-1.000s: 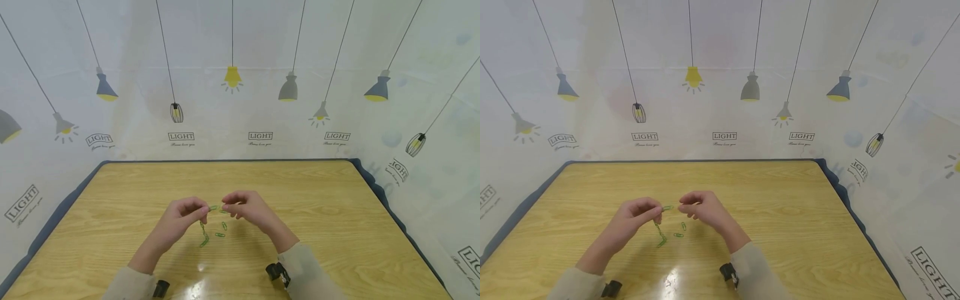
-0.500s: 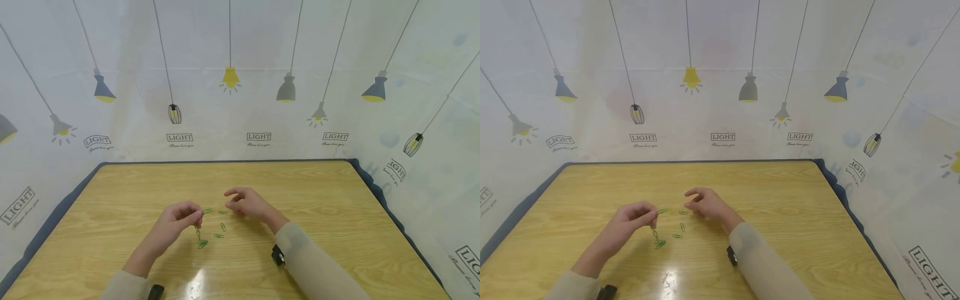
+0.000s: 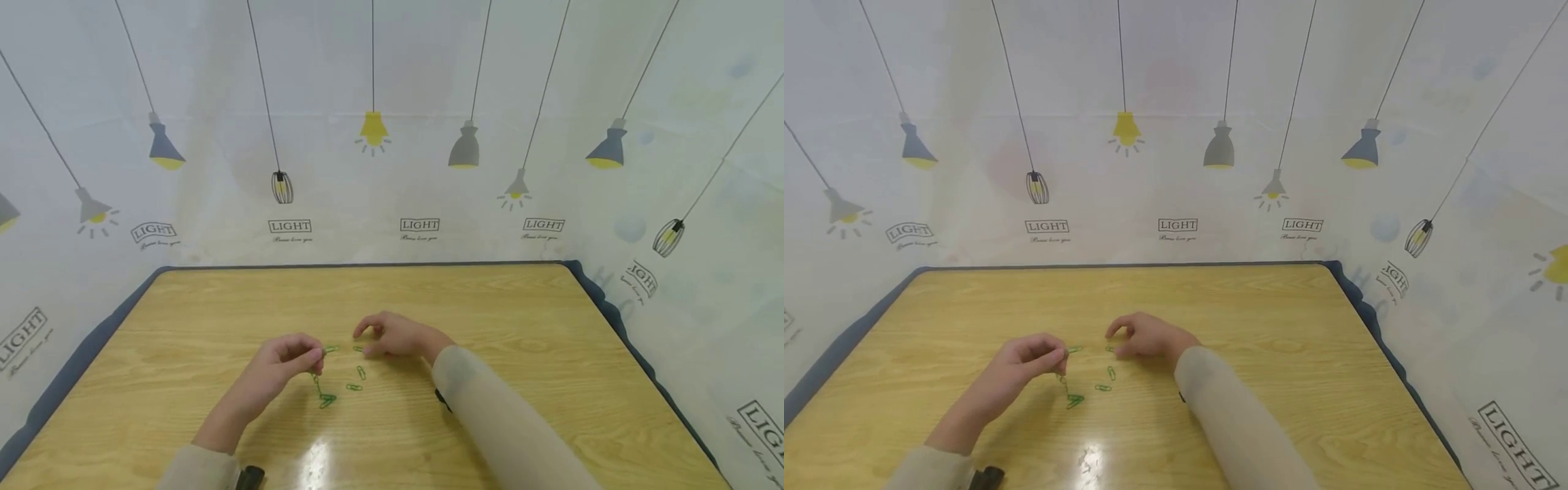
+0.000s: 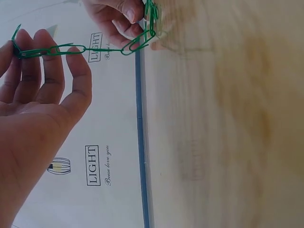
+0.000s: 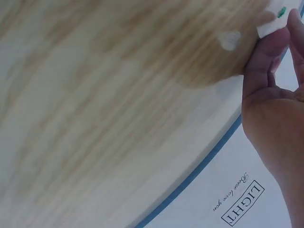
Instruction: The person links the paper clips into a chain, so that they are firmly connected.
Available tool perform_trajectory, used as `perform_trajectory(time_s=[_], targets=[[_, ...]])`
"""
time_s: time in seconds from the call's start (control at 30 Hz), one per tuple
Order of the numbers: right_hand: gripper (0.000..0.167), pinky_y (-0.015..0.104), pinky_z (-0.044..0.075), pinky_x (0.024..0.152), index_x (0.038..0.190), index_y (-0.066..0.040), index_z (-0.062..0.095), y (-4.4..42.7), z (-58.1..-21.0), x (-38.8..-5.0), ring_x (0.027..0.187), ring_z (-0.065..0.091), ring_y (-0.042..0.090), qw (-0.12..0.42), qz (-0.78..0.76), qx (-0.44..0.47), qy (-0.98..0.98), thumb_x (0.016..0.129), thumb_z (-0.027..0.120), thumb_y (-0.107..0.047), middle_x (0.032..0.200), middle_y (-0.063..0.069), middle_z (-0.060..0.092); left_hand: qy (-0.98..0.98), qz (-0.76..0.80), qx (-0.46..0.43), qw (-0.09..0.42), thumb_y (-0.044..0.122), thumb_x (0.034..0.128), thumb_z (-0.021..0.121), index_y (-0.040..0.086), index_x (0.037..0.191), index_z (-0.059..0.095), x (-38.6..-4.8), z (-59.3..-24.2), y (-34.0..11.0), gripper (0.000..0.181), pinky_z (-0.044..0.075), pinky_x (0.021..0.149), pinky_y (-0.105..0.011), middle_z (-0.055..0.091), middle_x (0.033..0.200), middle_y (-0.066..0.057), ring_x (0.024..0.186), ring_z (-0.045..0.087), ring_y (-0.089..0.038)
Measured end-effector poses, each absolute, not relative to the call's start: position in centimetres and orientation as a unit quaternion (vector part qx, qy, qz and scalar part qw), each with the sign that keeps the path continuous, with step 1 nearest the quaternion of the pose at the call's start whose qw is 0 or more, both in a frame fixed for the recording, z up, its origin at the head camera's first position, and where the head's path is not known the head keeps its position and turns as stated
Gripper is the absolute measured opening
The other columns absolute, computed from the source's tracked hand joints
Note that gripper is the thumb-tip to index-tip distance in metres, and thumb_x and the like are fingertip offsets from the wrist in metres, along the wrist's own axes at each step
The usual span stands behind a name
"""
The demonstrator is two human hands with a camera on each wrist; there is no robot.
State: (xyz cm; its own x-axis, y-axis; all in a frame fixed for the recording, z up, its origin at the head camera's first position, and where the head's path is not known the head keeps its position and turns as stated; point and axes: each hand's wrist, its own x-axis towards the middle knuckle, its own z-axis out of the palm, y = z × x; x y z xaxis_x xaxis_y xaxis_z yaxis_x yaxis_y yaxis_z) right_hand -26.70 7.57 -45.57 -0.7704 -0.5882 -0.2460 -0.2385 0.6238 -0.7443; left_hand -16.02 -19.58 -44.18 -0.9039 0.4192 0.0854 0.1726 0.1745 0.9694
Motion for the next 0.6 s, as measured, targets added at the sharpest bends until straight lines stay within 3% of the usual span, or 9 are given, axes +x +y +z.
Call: perform_trajectory(time_s=[0.1, 0.23, 0.47, 0.6], targets=[[0.020, 0.042, 0.045, 0.103, 0.117, -0.025, 0.076, 7.4, -45.6, -26.7, 0.114, 0.053, 0.020, 0.225, -0.355, -0.236, 0.876, 0.098, 0.079, -0.022, 0.130, 0.006, 0.064, 0.757, 0.615, 0.197, 0.099, 0.024, 0.1107, 0.060, -0.001, 0.117, 0.068, -16.1, -44.1, -19.6, 0.027, 0.060, 0.096, -0.030, 0.071, 0.099, -0.002, 0.095, 0.071, -0.014], [0.013, 0.035, 0.046, 0.086, 0.110, -0.023, 0.078, 7.3, -45.8, -26.7, 0.103, 0.055, 0.022, 0.215, -0.362, -0.226, 0.879, 0.098, 0.079, -0.020, 0.117, 0.006, 0.064, 0.756, 0.615, 0.200, 0.099, 0.024, 0.1106, 0.060, -0.001, 0.118, 0.068, -16.1, -44.1, -19.6, 0.027, 0.060, 0.096, -0.029, 0.071, 0.099, 0.000, 0.095, 0.070, -0.014], [0.010, 0.043, 0.046, 0.102, 0.103, -0.026, 0.080, 6.8, -46.4, -26.7, 0.105, 0.054, 0.020, 0.186, -0.333, -0.219, 0.898, 0.094, 0.083, -0.024, 0.115, 0.003, 0.067, 0.757, 0.614, 0.203, 0.095, 0.023, 0.1108, 0.059, -0.001, 0.117, 0.068, -15.9, -44.1, -19.9, 0.026, 0.059, 0.096, -0.029, 0.070, 0.098, -0.001, 0.094, 0.071, -0.015], [0.006, 0.040, 0.046, 0.095, 0.097, -0.024, 0.080, 6.4, -46.5, -26.7, 0.099, 0.054, 0.019, 0.178, -0.323, -0.215, 0.904, 0.093, 0.085, -0.024, 0.106, -0.001, 0.067, 0.757, 0.615, 0.201, 0.092, 0.023, 0.1108, 0.059, -0.002, 0.116, 0.067, -15.7, -44.0, -19.9, 0.026, 0.059, 0.096, -0.029, 0.070, 0.097, 0.003, 0.094, 0.071, -0.014]])
